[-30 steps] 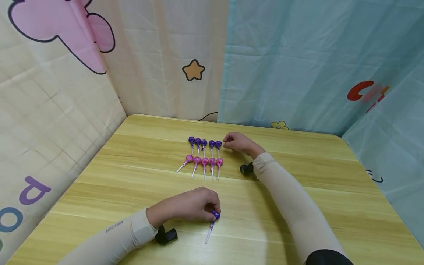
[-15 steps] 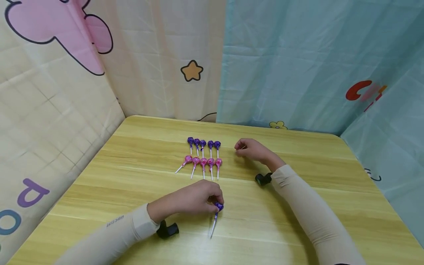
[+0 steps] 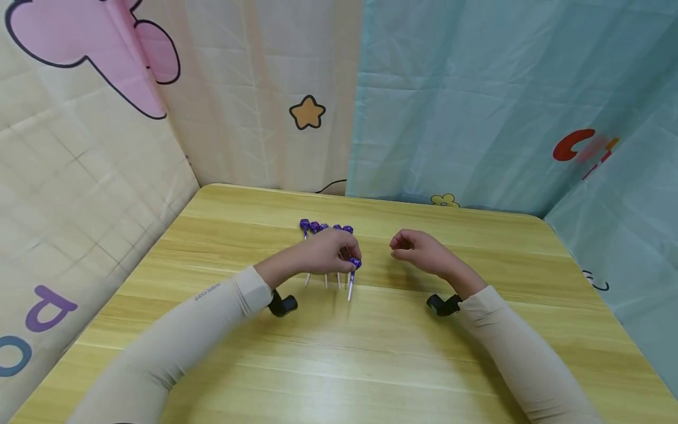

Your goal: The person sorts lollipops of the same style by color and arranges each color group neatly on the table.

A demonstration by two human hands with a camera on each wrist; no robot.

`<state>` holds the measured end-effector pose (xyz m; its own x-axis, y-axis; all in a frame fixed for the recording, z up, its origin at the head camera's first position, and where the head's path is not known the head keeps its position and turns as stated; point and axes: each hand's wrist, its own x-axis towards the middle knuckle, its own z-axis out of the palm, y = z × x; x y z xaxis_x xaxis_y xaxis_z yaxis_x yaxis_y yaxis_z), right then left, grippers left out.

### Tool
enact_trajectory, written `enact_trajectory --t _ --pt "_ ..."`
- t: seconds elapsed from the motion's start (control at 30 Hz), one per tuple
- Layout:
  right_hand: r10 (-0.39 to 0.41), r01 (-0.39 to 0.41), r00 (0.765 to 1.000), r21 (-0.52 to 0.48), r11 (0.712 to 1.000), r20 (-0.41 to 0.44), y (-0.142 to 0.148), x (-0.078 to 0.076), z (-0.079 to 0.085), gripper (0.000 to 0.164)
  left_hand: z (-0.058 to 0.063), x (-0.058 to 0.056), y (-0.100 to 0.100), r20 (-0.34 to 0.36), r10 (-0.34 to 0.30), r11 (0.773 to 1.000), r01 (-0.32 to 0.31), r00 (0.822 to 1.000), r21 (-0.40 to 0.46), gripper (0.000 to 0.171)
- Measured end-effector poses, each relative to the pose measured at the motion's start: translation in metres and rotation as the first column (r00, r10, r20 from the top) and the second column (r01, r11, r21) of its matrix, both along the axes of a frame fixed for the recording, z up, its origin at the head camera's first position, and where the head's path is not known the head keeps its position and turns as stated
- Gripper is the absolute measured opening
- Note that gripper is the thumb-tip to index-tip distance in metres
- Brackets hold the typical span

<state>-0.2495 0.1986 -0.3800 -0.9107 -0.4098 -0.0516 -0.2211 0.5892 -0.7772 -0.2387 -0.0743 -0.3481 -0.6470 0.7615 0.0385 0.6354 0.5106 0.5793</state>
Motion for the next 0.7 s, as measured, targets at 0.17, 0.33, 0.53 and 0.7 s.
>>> enact_trajectory --t 0.17,0.33,0.53,0.7 --pt "0.011 -0.011 1.000 0.005 1.000 0.001 0.008 0.010 0.005 0.026 0.008 -0.033 0.009 0.015 0.067 0.997 -0.068 0.998 0.031 0.008" --pt "0.013 -0.013 1.000 -0.004 1.000 0.001 0.014 0.015 0.008 0.028 0.008 -0.065 0.016 -0.009 0.057 0.998 -0.057 0.998 0.027 0.016" --pt "0.002 -0.002 1.000 -0.006 1.000 0.022 0.020 0.018 0.005 0.026 0.001 -0.097 0.026 -0.078 0.015 0.996 -0.022 0.997 -0.081 0.027" --pt "-0.004 0.004 1.000 -0.008 1.000 0.016 0.025 0.019 0.002 0.022 -0.010 -0.115 0.034 -0.083 0.009 0.988 -0.021 0.997 -0.152 0.028"
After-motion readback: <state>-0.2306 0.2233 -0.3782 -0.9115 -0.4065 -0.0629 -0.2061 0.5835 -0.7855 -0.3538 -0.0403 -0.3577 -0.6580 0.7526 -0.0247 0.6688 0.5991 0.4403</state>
